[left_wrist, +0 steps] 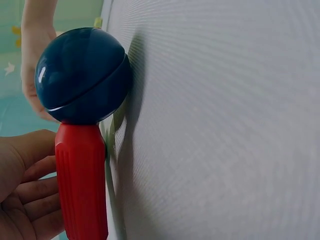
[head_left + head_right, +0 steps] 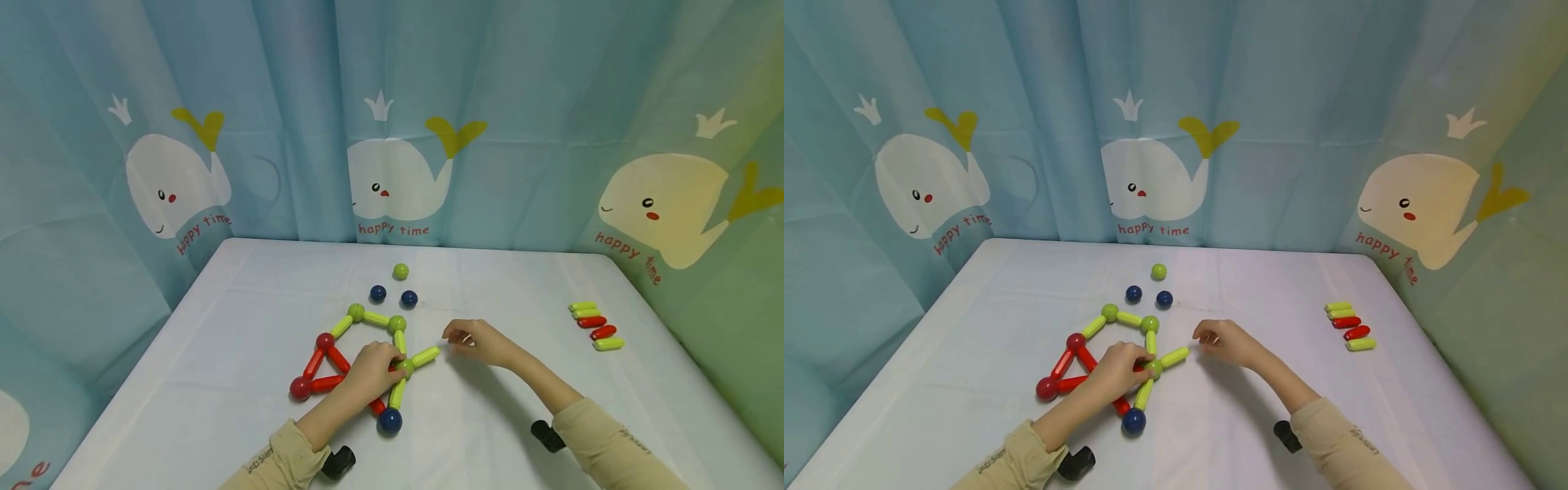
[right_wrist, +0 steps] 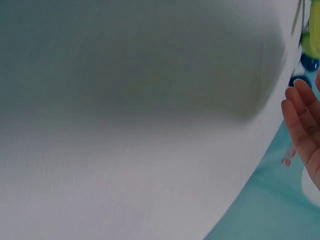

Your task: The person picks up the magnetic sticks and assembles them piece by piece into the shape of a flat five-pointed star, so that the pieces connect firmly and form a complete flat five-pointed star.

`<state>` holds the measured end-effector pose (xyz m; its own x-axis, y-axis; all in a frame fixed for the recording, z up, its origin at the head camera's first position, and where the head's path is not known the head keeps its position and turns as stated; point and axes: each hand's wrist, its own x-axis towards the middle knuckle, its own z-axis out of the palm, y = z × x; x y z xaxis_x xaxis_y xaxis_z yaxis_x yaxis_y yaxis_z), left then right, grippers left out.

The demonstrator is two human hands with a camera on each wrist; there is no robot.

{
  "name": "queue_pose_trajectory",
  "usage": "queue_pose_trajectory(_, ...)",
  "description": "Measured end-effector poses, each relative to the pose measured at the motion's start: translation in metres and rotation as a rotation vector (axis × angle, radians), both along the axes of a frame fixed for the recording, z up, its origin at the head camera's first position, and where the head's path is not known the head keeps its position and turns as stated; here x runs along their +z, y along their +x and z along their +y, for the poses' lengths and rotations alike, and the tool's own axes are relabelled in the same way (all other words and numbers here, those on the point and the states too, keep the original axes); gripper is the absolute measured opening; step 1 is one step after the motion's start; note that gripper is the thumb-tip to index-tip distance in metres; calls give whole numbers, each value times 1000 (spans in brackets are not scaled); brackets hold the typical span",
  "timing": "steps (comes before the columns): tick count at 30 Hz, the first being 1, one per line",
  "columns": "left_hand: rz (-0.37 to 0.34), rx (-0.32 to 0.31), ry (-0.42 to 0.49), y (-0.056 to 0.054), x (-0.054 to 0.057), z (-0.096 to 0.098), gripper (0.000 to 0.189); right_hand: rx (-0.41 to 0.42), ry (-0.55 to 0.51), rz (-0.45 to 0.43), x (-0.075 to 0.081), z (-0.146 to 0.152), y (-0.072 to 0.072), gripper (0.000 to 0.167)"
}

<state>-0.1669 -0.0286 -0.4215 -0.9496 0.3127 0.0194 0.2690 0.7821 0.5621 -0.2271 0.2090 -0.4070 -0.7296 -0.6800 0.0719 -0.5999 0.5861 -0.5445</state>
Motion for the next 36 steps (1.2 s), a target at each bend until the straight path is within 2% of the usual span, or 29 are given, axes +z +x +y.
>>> queue_pose_trajectory(9,5,-2,-14,0,1,1,28,-105,-15,92,8,42,-6,12)
queue_pose_trajectory(17,-9,2,-5,0,1,2,28,-253,11,166,10,92,-8,10)
queue_pose_trajectory(24,-9,9,-12,1,1,2,28,-340,-15,190,13,130,-1,10)
queue_pose_trajectory(28,-4,5,-18,1,1,2,28,-375,-39,251,10,149,5,10)
queue_pose_trajectory(36,2,6,-22,2,2,2,28,-492,61,299,11,192,16,8)
